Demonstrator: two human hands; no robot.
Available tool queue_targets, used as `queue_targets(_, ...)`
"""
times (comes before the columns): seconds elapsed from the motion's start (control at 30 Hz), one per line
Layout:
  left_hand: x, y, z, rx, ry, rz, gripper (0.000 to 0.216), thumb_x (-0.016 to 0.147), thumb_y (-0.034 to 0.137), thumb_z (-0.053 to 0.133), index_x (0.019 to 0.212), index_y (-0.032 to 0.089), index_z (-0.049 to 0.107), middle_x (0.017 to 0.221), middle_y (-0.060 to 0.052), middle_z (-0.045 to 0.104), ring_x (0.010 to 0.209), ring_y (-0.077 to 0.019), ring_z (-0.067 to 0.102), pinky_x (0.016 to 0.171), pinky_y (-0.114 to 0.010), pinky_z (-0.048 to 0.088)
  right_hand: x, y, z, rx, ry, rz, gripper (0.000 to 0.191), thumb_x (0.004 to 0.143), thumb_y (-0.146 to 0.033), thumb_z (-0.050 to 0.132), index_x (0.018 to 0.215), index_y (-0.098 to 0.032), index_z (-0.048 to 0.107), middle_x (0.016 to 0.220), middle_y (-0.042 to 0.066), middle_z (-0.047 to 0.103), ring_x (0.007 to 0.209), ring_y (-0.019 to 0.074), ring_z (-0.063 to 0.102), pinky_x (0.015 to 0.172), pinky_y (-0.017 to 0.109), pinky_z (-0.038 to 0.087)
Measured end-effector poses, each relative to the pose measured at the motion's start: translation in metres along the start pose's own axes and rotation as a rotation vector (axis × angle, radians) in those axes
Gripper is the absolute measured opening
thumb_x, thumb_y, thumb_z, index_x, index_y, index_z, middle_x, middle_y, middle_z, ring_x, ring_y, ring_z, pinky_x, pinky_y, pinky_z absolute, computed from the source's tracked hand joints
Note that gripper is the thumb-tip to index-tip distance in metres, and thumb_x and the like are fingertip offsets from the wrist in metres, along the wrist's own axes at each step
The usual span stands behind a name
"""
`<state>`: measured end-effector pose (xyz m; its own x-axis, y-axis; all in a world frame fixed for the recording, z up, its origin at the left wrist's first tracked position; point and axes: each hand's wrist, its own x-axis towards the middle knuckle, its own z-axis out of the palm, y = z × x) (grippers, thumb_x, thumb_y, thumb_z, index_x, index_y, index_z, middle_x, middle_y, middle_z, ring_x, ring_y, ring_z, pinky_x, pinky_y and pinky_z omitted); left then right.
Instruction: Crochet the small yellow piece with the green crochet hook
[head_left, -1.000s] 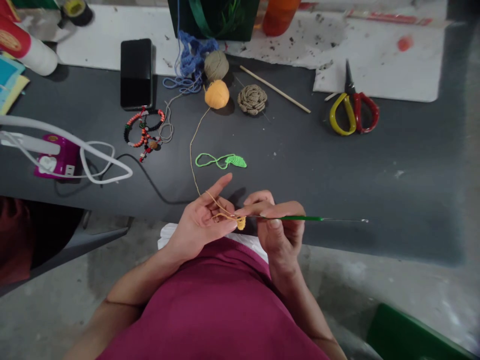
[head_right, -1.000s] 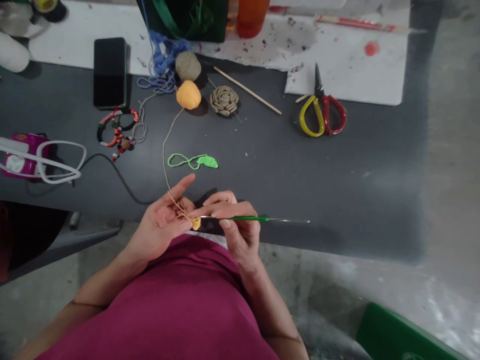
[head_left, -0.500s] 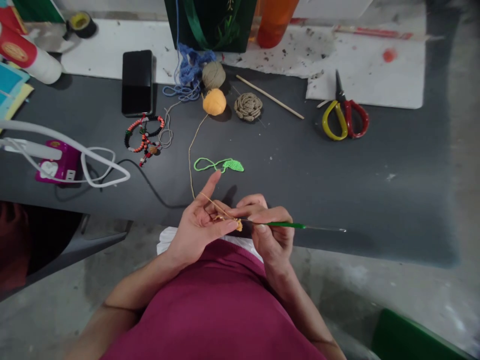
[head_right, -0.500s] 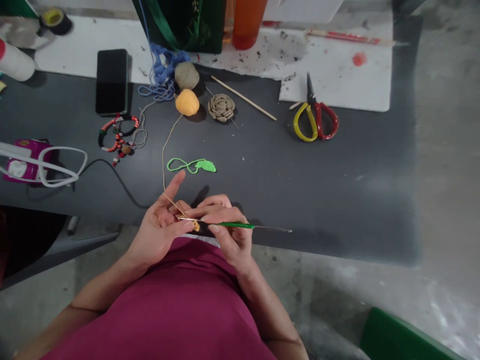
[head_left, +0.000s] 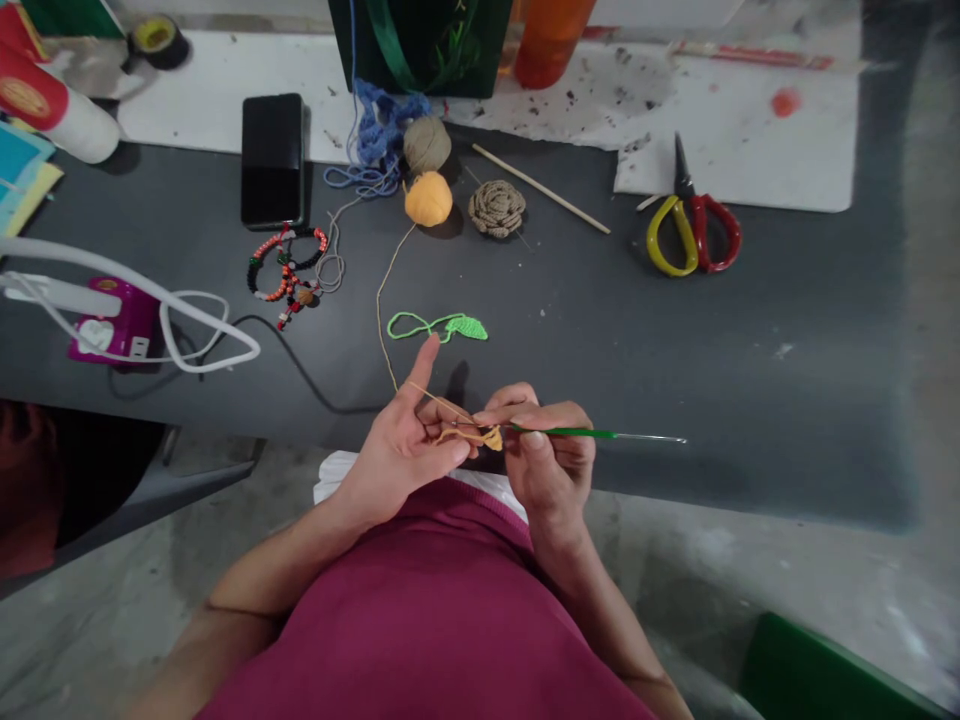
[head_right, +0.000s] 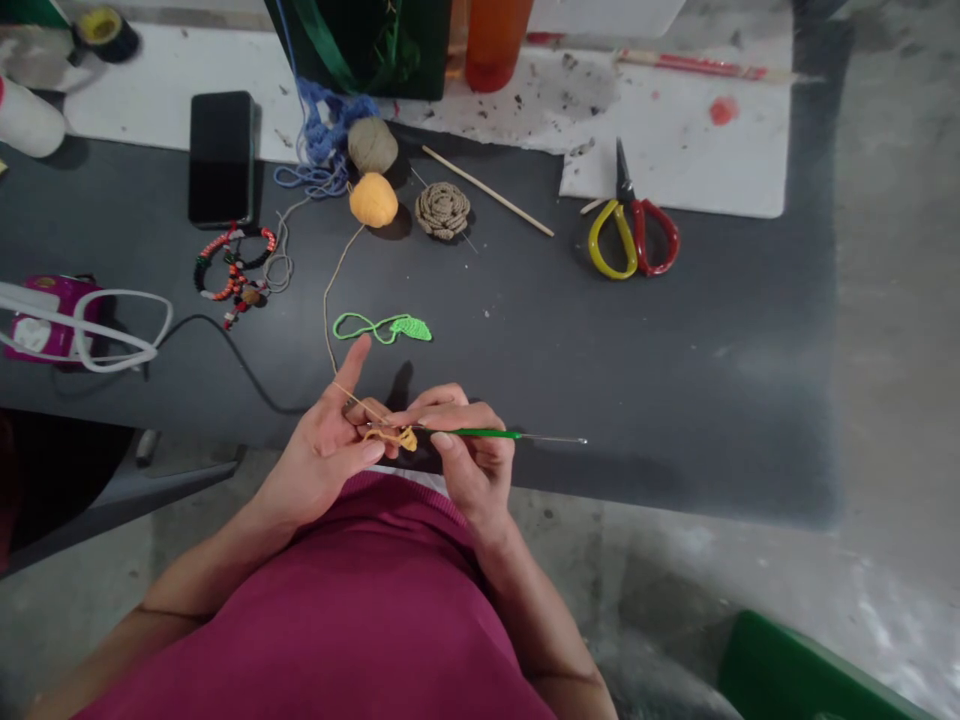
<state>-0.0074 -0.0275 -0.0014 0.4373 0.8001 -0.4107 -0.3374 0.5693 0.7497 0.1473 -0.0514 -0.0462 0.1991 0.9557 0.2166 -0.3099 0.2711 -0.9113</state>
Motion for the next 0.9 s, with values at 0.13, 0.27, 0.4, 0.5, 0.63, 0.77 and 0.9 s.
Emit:
queue_targets(0.13,0.0009,0.0008,-0.0001,0.019,0.011,-0.025,0.107,0.078,0.014,0.077,0.165,0.032,0.017,0.079,0.006,0.067,0.074,-0.0104,0.063,0.076,-0.026,0.051,-0.0019,-0.0003,-0.0008,-0.055,0.010,0.022,0.007,0.096,-0.039,0.065,0.098,-0.036,0.071,0.078,-0.002,0.078,0.086,0.0200,0.069,0.072,0.039,0.058)
queue_targets(0.27,0.0017,-0.0001,0.0004,0.019,0.037,-0.025,0.104,0.078,0.015,0.079,0.164,0.033,0.023,0.076,0.007,0.065,0.072,-0.0094,0.060,0.074,-0.024,0.050,-0.0023,-0.0011,-0.0008,-0.032,-0.020,0.001,0.009,0.097,-0.035,0.064,0.102,-0.037,0.071,0.079,-0.002,0.078,0.090,0.0196,0.069,0.077,0.040,0.057)
queue_targets(0.4,0.0011,-0.0023,-0.0003,0.014,0.034,0.014,0.099,0.079,0.015,0.079,0.162,0.035,0.029,0.079,0.006,0.066,0.074,-0.0102,0.061,0.077,-0.026,0.051,-0.0017,-0.0027,-0.0003,-0.029,-0.025,0.016,0.009,0.097,-0.036,0.065,0.102,-0.037,0.072,0.080,-0.002,0.079,0.088,0.0197,0.069,0.077,0.041,0.057)
queue_targets(0.5,0.0001,-0.0020,0.0003,0.023,0.044,0.021,0.097,0.080,0.015,0.078,0.162,0.035,0.031,0.080,0.005,0.067,0.078,-0.0115,0.063,0.080,-0.027,0.053,-0.0011,-0.0051,0.0004,-0.003,-0.025,0.048,0.007,0.097,-0.035,0.065,0.101,-0.036,0.071,0.078,-0.003,0.078,0.087,0.0201,0.070,0.075,0.040,0.058)
queue_targets(0.63,-0.0009,-0.0012,-0.0001,0.030,0.047,0.031,0.096,0.081,0.014,0.077,0.162,0.036,0.031,0.079,0.005,0.067,0.077,-0.0115,0.063,0.082,-0.028,0.054,0.0011,-0.0074,-0.0002,0.039,-0.032,0.080,0.007,0.098,-0.034,0.063,0.100,-0.033,0.070,0.075,-0.002,0.077,0.087,0.0207,0.071,0.074,0.039,0.058)
queue_targets(0.77,-0.0011,-0.0022,-0.0029,0.030,0.034,0.056,0.094,0.082,0.014,0.077,0.161,0.036,0.032,0.079,0.005,0.067,0.077,-0.0105,0.064,0.080,-0.026,0.053,0.0039,-0.0081,-0.0020,0.049,-0.042,0.080,0.008,0.099,-0.034,0.061,0.101,-0.031,0.068,0.074,-0.002,0.077,0.085,0.0201,0.070,0.075,0.039,0.058)
queue_targets(0.9,-0.0012,-0.0010,-0.0033,0.050,0.029,0.062,0.094,0.082,0.015,0.076,0.162,0.036,0.031,0.080,0.004,0.067,0.078,-0.0114,0.064,0.080,-0.027,0.053,0.0050,-0.0090,-0.0028,0.028,-0.053,0.100,0.009,0.100,-0.036,0.059,0.098,-0.031,0.066,0.071,-0.002,0.077,0.084,0.0209,0.071,0.071,0.039,0.059)
